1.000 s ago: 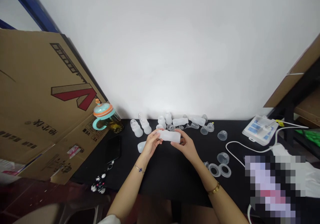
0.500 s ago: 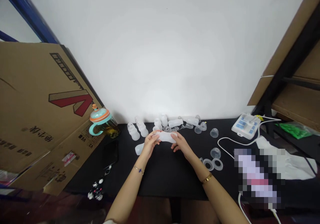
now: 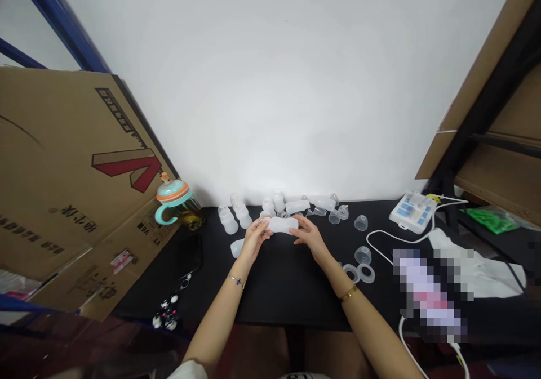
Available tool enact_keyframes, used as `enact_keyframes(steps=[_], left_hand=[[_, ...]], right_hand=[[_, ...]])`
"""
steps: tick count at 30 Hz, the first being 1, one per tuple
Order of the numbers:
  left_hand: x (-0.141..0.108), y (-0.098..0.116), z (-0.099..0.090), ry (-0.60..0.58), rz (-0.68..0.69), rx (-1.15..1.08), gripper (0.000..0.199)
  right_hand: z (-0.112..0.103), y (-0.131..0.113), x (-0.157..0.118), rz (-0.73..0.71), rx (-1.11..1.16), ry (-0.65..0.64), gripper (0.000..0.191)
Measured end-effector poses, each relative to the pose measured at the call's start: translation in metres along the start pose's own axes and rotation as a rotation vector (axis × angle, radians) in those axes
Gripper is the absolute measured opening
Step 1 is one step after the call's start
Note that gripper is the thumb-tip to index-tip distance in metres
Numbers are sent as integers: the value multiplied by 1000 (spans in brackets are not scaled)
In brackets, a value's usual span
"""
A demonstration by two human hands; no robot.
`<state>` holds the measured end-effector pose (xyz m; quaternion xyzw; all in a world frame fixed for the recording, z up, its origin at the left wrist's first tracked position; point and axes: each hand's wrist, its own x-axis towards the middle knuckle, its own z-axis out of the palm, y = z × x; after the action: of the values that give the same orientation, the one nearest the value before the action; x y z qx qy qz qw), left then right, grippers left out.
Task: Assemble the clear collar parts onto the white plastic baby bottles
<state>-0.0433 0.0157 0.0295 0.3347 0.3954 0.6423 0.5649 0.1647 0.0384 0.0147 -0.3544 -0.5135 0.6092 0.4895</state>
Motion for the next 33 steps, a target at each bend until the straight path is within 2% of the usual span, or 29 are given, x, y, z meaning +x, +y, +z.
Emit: enact_keyframes(steps=[11,23,27,30,33], left_hand=[[3,-2,-4,-64,-5,44,55],[0,-1,-5,-165,18,151,55],[-2,0,-3,-203,31,200,55],[-2,-2,-2,-197,47,222,55],[1,-8,-2,-151,68,198,55]], right_hand=[[0,2,5,82,20,118,51],[-2,9,6,123,-37,86,49],[-3,13,10,232,-36,110,48],[-3,16,12,304,-32,103,51],[-2,17,12,286,6,76,54]])
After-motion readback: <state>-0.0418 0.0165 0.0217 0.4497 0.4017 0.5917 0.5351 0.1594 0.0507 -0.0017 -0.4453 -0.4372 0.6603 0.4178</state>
